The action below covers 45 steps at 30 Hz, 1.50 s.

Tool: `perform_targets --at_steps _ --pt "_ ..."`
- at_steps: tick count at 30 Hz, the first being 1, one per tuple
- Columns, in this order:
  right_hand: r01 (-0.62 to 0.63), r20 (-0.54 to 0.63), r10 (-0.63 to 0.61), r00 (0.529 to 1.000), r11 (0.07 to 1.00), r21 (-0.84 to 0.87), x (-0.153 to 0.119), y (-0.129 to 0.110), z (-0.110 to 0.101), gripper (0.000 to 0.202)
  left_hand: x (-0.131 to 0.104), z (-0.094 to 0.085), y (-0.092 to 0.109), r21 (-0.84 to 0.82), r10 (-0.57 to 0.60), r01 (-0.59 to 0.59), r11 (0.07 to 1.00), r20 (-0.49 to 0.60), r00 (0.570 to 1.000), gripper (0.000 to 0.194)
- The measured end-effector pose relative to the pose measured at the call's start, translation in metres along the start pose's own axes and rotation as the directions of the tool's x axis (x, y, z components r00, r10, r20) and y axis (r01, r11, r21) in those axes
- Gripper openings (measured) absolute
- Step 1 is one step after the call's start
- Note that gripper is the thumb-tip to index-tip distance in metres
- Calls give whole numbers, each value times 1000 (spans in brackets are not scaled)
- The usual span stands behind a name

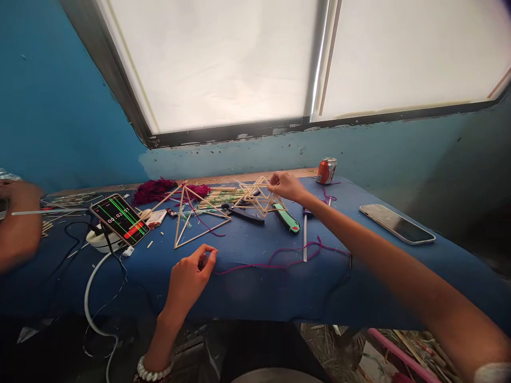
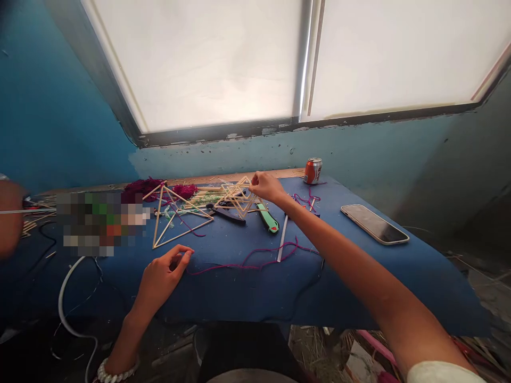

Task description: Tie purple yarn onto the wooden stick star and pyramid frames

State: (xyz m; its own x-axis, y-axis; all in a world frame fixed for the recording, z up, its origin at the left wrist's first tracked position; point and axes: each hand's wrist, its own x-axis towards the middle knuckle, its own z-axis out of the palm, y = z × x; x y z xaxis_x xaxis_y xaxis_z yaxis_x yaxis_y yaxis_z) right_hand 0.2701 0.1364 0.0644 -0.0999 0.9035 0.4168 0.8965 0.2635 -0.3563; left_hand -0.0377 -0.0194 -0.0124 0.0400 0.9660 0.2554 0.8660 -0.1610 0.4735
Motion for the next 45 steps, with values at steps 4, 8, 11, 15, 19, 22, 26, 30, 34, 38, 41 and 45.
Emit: perform_targets --at_steps 4,8,11,15,19,22,26,30,34,38,41,45 --pt "-10 157 12 988 1000 -12 12 8 17 21 4 -2 -2 -13 -39 40 999 13 999 37" --pt "-30 230 40 972 998 -48 19 11 30 23 8 -2 -2 7 -66 66 998 33 997 36" --pt "-20 251 32 968 999 -49 20 12 33 24 8 -1 -2 52 -59 57 997 23 998 35" --pt "34 193 -28 981 999 -25 13 7 28 19 5 -1 -3 -8 -58 58 998 13 998 36" --pt "149 21 -149 989 989 10 -16 -16 10 23 4 -5 -4 -301 -26 25 953 0 1000 39" --pt "314 51 -319 946 945 95 -60 -49 2 23 0 -9 4 -541 0 2 841 3 1000 44" --pt "385 122 -515 849 759 525 -131 -95 9 26 -12 -17 32 -718 12 1 696 13 1000 47" --pt "45 265 -566 781 474 879 -164 -111 11 44 -22 -26 50 -788 100 -43 614 23 995 52" --pt "-110 412 -533 739 508 855 -148 -90 -15 39 -15 -33 41 -723 135 -103 683 -13 991 50" --pt "56 395 -501 770 669 741 -118 -59 -50 30 0 -38 24 -535 172 -127 835 36 984 37" --pt "180 380 -469 797 786 591 -98 -36 -71 29 8 -39 12 -427 148 -105 898 67 987 37" --pt "222 284 -364 887 876 428 -78 -7 -95 32 11 -43 -1 -381 72 -61 922 14 997 42"
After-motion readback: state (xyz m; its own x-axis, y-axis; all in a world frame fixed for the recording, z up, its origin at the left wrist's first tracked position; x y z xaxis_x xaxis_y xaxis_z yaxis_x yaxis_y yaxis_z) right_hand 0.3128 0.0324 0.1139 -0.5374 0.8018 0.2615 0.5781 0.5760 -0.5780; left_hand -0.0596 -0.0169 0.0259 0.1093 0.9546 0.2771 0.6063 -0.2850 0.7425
